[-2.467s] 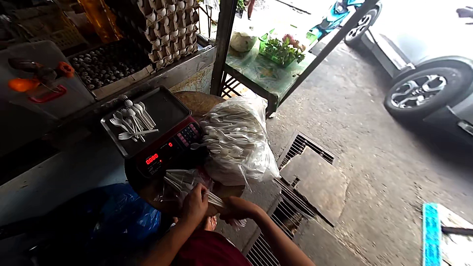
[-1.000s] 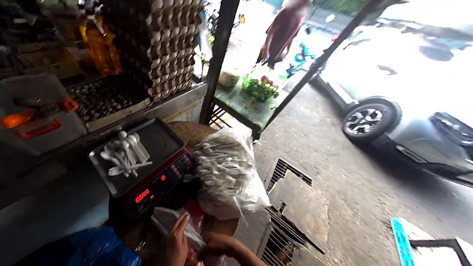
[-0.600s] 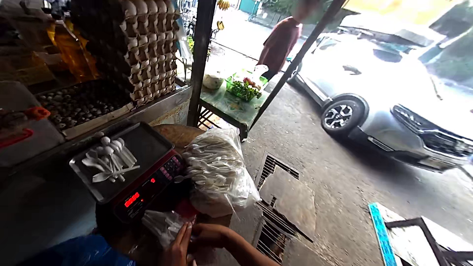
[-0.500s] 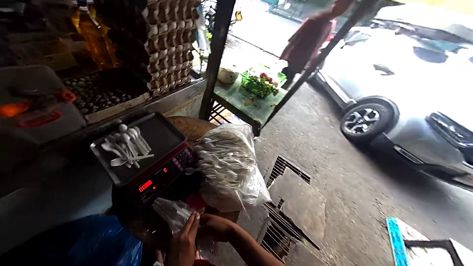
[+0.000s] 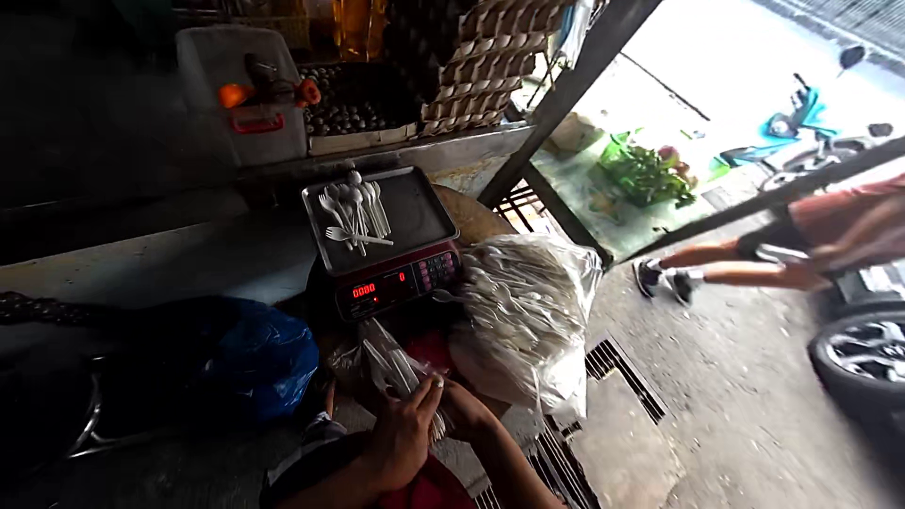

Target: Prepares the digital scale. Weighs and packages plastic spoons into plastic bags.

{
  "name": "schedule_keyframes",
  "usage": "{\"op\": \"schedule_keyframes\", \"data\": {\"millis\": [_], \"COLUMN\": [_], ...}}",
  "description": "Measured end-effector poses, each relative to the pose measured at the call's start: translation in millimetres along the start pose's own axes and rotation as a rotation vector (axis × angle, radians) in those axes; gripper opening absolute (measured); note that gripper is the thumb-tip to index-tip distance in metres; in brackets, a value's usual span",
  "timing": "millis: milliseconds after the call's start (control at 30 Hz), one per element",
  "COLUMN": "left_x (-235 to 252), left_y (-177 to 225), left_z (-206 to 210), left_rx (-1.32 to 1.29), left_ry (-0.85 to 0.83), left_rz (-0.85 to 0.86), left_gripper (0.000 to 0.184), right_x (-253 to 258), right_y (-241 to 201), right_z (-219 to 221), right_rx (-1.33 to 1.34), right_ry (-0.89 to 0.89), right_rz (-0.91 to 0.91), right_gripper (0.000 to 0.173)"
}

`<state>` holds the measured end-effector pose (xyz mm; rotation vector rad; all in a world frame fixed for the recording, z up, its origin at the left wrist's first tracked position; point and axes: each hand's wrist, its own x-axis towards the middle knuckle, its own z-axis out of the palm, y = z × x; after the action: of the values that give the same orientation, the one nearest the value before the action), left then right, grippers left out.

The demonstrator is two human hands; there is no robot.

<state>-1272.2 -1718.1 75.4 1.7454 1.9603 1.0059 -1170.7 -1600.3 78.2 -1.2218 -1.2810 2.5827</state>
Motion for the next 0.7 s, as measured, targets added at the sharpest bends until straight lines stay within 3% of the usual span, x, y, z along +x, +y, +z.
{"op": "schedule_keyframes", "data": {"millis": [100, 333, 500, 633, 700], "left_x": [-4, -21, -26, -13, -7], "left_y": [0, -26, -35, -25, -21], "left_z": [-6, -20, -33, -50, -62], "left_rx": [-0.006, -0.020, -0.048, -0.119, -0.166], "left_ry": [-0.010, 0.204, 0.306, 0.316, 0.302], "left_rz": [-0.043, -0.154, -0.143, -0.126, -0.150], "left_gripper": [0.054, 0.062, 0.058, 0.057, 0.058], "right_x": [9, 46, 34, 18, 3], "right_y": [-5, -16, -27, -46, -59], "right_z": [4, 59, 59, 57, 63], "right_rx": [-0.093, -0.067, 0.125, 0.090, -0.047], "right_ry": [-0.048, -0.054, -0.068, -0.120, -0.107], "right_rz": [0.046, 0.163, 0.127, 0.097, 0.036], "right_gripper": [0.032, 0.026, 0.028, 0.037, 0.040]}}
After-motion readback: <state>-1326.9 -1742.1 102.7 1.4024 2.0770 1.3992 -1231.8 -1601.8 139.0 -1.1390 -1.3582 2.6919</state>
